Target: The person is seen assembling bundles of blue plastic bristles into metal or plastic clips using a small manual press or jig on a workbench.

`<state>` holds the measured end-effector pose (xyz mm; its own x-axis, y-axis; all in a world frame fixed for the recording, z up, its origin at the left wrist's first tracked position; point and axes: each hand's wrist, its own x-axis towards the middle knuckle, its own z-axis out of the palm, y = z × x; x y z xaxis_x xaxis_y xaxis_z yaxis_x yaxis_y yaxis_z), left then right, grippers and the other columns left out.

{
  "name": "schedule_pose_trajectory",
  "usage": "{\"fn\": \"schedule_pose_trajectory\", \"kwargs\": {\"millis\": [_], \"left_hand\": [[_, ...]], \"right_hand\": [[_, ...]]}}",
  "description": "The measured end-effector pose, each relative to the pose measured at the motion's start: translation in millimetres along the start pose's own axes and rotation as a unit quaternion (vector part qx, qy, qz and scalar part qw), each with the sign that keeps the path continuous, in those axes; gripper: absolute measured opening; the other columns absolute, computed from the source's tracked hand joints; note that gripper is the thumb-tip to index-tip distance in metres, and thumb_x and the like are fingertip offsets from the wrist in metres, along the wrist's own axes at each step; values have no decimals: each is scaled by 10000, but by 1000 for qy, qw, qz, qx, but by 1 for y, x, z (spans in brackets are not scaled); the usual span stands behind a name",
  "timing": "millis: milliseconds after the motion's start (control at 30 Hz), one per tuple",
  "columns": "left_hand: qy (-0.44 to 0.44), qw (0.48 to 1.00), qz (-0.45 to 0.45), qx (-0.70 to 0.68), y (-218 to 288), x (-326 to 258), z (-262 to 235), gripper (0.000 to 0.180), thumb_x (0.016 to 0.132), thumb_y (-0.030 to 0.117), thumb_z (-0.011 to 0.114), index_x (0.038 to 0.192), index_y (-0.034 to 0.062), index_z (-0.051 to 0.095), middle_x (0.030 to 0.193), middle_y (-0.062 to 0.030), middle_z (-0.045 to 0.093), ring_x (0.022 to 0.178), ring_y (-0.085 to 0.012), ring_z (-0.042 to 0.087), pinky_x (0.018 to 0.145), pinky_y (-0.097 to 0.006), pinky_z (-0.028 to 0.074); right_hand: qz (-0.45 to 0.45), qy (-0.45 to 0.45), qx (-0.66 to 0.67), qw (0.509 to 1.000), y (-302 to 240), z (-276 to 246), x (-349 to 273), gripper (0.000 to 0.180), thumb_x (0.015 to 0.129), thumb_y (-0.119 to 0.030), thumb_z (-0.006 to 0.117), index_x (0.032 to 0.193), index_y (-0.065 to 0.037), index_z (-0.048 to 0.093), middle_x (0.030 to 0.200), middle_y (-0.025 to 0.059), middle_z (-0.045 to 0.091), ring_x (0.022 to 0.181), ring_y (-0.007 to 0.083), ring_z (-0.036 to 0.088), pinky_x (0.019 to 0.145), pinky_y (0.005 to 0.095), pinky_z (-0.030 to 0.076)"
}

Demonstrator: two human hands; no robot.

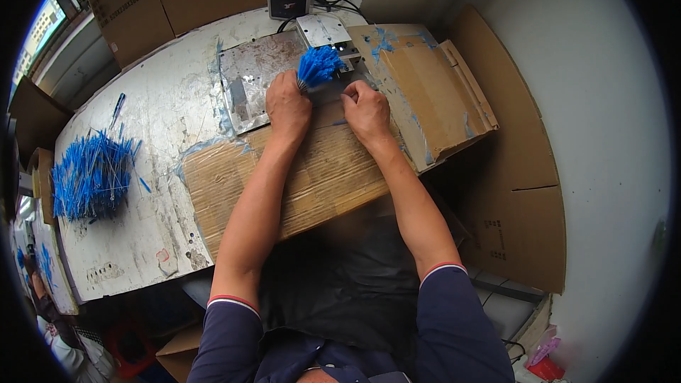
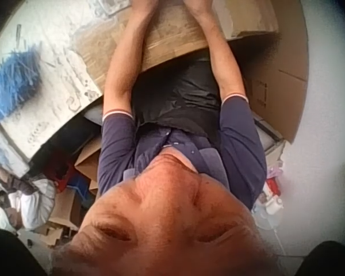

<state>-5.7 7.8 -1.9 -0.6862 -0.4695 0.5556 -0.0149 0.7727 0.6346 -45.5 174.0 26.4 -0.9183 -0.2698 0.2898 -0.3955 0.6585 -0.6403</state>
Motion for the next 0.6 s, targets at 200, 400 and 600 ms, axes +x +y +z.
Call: {"fn": "schedule_pose_trajectory", "kwargs": {"millis": [200,400,600], "left_hand": [[22,999,-35,15,-2,0,-2,190,844,-9,606,1025,38,642,958,-172,658,951,-400,635,830,-494,487],[100,992,-34,-73,-3,5,-5,104,923,80,565,1001,70,634,936,-160,634,910,-393,617,785,-507,492],[84,991,-50,-87,0,6,-3,125,911,64,609,1032,70,641,973,-157,656,945,-398,630,804,-500,495]], "right_hand": [[-7,-30,106,994,4,-7,-3,139,882,-67,659,1001,-10,702,761,103,741,711,218,725,705,342,558],[9,-15,146,989,-3,1,10,110,865,-59,649,964,-13,666,704,92,717,663,208,706,683,337,543],[12,19,119,993,3,17,26,135,846,-55,649,975,-19,636,717,92,713,693,233,695,704,365,535]]}}
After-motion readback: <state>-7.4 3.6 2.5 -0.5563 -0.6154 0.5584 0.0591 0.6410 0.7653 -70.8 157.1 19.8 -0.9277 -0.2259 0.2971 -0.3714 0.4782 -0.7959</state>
